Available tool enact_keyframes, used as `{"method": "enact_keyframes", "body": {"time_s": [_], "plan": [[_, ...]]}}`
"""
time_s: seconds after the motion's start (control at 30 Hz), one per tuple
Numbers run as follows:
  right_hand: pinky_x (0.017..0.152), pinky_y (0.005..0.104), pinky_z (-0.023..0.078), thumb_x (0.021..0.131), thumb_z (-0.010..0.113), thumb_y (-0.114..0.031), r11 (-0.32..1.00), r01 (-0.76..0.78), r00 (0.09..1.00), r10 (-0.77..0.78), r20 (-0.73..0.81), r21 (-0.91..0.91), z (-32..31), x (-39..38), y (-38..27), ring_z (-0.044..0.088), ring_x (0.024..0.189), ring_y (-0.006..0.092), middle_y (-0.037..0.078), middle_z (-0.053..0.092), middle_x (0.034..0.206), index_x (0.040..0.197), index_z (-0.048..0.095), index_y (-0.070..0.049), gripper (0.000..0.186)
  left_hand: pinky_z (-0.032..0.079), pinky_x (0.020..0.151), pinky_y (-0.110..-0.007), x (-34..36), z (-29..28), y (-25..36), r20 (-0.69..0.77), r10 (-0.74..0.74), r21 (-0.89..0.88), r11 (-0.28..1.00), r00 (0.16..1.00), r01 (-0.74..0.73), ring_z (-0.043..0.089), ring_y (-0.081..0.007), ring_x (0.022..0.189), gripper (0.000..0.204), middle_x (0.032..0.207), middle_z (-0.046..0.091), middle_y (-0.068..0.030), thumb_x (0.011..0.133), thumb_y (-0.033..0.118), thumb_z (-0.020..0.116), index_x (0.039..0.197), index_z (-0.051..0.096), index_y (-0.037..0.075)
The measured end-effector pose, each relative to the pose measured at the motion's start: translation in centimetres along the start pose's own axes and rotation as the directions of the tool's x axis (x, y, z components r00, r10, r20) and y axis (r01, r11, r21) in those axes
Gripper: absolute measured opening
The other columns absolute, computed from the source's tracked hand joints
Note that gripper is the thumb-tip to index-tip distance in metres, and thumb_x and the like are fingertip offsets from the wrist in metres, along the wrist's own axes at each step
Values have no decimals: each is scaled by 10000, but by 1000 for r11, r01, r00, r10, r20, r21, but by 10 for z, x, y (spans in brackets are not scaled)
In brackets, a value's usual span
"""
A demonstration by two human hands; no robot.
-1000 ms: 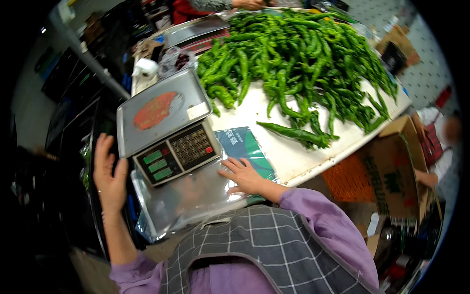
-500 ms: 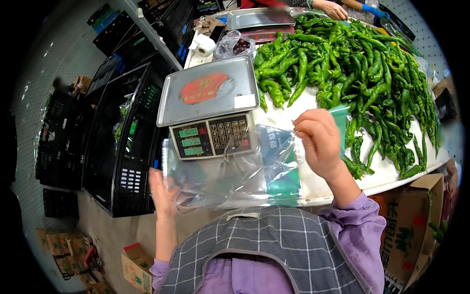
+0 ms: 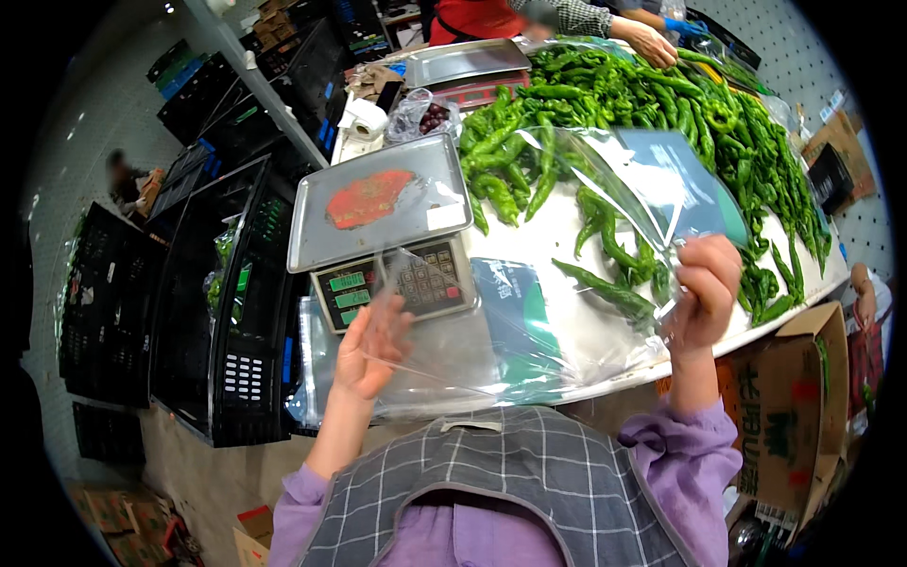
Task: The person selects green peppers from a large pile on a table, places them into clear plastic bags, weighs the bags on a digital scale, and then places the sealed bags into a black crate. The process is repeated continuously throughout the clip.
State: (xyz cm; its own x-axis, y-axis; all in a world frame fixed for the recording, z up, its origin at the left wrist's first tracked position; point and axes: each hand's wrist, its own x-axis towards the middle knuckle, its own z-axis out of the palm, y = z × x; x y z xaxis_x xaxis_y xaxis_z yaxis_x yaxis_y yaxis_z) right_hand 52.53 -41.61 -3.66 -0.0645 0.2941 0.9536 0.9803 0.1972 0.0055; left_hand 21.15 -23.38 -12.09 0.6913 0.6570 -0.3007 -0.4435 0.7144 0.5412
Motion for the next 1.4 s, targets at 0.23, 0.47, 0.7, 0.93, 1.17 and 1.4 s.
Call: {"method": "enact_keyframes", "body": {"time_s": [0.23,0.47,0.7,0.93,1.17,1.4], "plan": [[749,400,436,868,499,-145,994,79,997,-77,25,-78,-29,-7,1,529,843,286,130,535,932,901,477,-31,121,516,731,-359,25,9,-10,-4,-125,222,967,992,123,610,-143,814,351,882,628,-2,849,310,572,1128,549,97],[730,361,426,724,620,-12,947,190,975,-151,161,-260,-27,-1,5,562,827,237,64,602,923,855,555,-55,152,549,701,-360,28,40,30,126,372,-154,923,920,-352,611,-148,786,214,870,606,-26,847,90,571,1060,582,76],[907,366,359,718,638,-45,894,-281,863,395,316,-348,11,0,8,541,987,275,100,604,1007,989,600,-51,273,568,629,-347,51,26,16,90,235,270,930,968,-251,630,-208,835,62,895,613,-75,858,106,570,896,549,61],[727,325,473,765,646,-242,632,-753,552,451,702,186,104,-49,-71,599,860,272,127,630,941,960,626,-55,271,555,598,-304,52,66,-48,55,255,489,836,966,-248,644,-210,749,185,879,629,-139,838,141,615,735,477,74],[580,338,461,770,614,-190,754,-643,656,453,603,133,91,-52,-50,608,675,252,64,636,733,805,651,-90,112,467,444,-271,45,28,-23,180,459,753,504,870,-422,544,-143,466,244,583,569,-61,796,123,668,668,468,68],[596,303,407,689,570,-125,978,-205,804,195,562,-47,93,-38,-51,540,631,172,10,513,639,790,556,-106,104,404,803,-412,19,111,-25,713,336,618,-716,615,-325,512,-291,931,384,1001,541,-127,656,89,701,1013,563,65]]}}
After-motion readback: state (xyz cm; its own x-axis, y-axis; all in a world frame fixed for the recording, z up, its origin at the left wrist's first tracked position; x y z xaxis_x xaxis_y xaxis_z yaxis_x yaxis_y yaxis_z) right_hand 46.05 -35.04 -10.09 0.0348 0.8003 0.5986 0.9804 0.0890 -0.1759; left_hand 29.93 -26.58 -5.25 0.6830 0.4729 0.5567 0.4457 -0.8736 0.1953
